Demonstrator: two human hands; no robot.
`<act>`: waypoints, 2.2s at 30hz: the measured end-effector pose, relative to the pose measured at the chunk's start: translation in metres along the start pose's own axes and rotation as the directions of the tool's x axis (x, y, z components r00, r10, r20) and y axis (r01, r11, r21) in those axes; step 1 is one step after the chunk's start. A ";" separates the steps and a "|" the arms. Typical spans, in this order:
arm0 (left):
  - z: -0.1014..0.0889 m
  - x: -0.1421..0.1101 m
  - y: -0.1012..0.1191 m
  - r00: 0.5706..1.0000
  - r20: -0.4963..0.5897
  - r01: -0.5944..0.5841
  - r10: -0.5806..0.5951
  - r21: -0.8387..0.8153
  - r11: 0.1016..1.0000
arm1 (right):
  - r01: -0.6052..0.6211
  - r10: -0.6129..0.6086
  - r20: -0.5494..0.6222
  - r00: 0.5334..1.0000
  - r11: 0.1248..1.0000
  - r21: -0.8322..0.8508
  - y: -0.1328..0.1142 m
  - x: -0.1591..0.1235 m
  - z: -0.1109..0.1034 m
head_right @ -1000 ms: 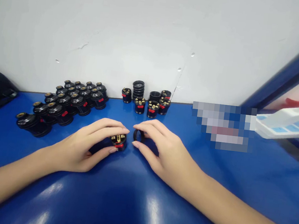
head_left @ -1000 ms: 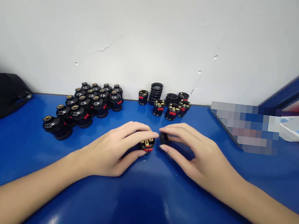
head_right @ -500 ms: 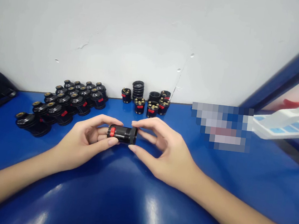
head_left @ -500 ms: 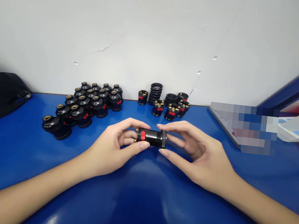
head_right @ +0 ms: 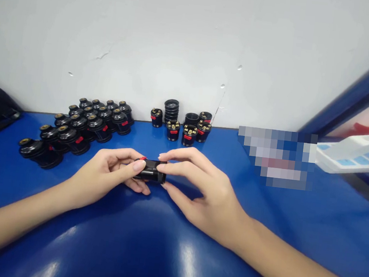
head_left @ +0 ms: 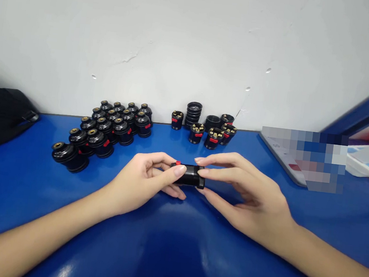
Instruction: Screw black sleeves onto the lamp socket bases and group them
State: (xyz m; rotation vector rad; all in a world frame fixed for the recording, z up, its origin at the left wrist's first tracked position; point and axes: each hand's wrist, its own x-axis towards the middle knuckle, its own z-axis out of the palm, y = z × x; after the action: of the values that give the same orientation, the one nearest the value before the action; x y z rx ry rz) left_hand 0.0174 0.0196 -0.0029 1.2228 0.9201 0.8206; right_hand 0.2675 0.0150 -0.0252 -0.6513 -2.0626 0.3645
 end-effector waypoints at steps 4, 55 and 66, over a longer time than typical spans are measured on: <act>-0.002 0.001 0.003 0.997 0.013 0.070 -0.070 0.033 0.997 | 0.086 -0.085 0.012 0.996 0.995 -0.052 -0.001 0.001 -0.002; -0.018 -0.001 -0.019 0.615 0.341 -0.664 0.711 0.710 0.234 | -0.407 0.397 0.101 0.912 0.851 0.333 -0.001 0.001 0.002; -0.016 -0.002 -0.012 0.919 0.107 -0.327 0.379 0.743 0.583 | -0.339 0.327 0.091 0.941 0.888 0.312 0.001 0.000 0.003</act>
State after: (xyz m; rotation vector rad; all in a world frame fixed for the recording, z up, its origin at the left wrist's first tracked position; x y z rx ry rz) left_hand 0.0026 0.0218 -0.0163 2.1903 1.1359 0.8080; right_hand 0.2655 0.0157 -0.0275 -0.7990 -1.8609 0.9004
